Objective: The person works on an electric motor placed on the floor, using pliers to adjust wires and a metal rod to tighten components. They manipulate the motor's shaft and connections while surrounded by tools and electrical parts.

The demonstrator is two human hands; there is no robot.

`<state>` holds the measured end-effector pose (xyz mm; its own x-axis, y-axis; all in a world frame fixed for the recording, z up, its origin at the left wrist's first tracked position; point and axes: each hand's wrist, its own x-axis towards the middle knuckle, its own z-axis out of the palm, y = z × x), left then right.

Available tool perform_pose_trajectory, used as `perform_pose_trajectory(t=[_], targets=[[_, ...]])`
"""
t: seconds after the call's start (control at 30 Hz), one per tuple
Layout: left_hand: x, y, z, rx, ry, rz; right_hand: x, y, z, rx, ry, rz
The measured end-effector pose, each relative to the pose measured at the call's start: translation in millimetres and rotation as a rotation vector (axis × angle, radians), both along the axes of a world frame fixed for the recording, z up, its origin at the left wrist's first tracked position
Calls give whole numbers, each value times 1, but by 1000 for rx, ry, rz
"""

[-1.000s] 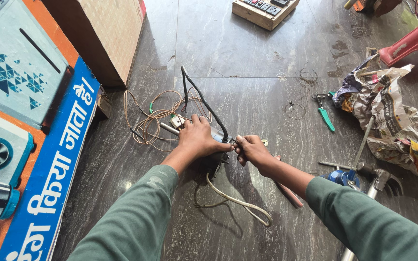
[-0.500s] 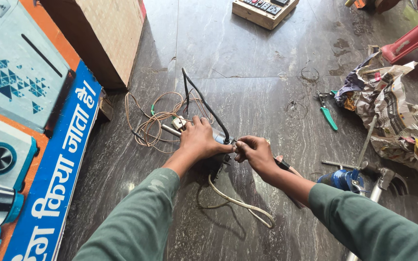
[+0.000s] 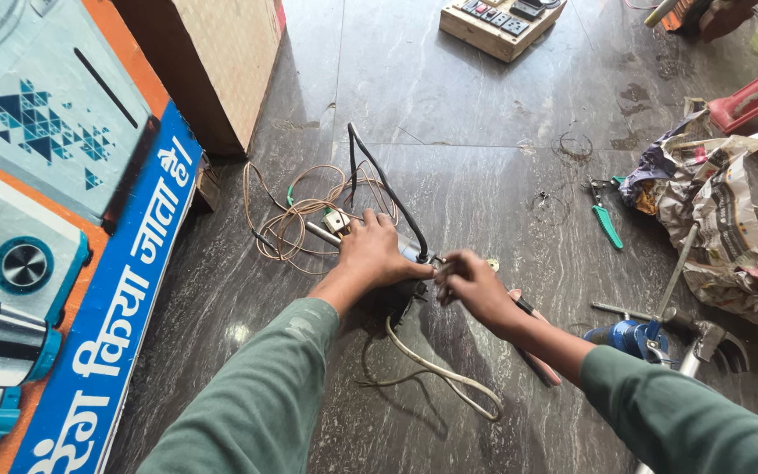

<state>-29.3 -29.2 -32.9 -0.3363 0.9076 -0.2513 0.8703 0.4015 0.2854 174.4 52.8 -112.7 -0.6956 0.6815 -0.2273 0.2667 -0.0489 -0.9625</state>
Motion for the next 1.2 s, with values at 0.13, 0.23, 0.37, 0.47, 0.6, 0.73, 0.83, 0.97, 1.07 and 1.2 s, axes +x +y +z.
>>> perform_pose_trajectory(t=[0.13, 0.23, 0.37, 0.47, 0.6, 0.73, 0.83, 0.97, 1.07, 1.2], targets=[[0, -2, 2, 39, -17, 19, 4, -7, 11, 360, -150, 151], [3, -2, 0, 33, -17, 18, 2, -7, 18, 463, -62, -31], [1, -1, 1, 8, -13, 13, -6, -9, 16, 449, -69, -63], [2, 0, 3, 5, -30, 18, -15, -9, 7, 297, -33, -167], [2, 1, 5, -20, -27, 24, -14, 1, -2, -149, 26, -103], [1, 0, 2, 3, -25, 20, -4, 5, -6, -130, 61, -107], [1, 0, 0, 26, -20, 12, -1, 4, -5, 82, 75, -53], [0, 0, 2, 6, -16, 9, -6, 0, 0, -168, 74, -31], [1, 1, 3, 3, -26, 21, -12, -4, 3, -131, 23, -104], [1, -2, 2, 28, -31, 32, -14, -6, 5, 41, 102, -147]])
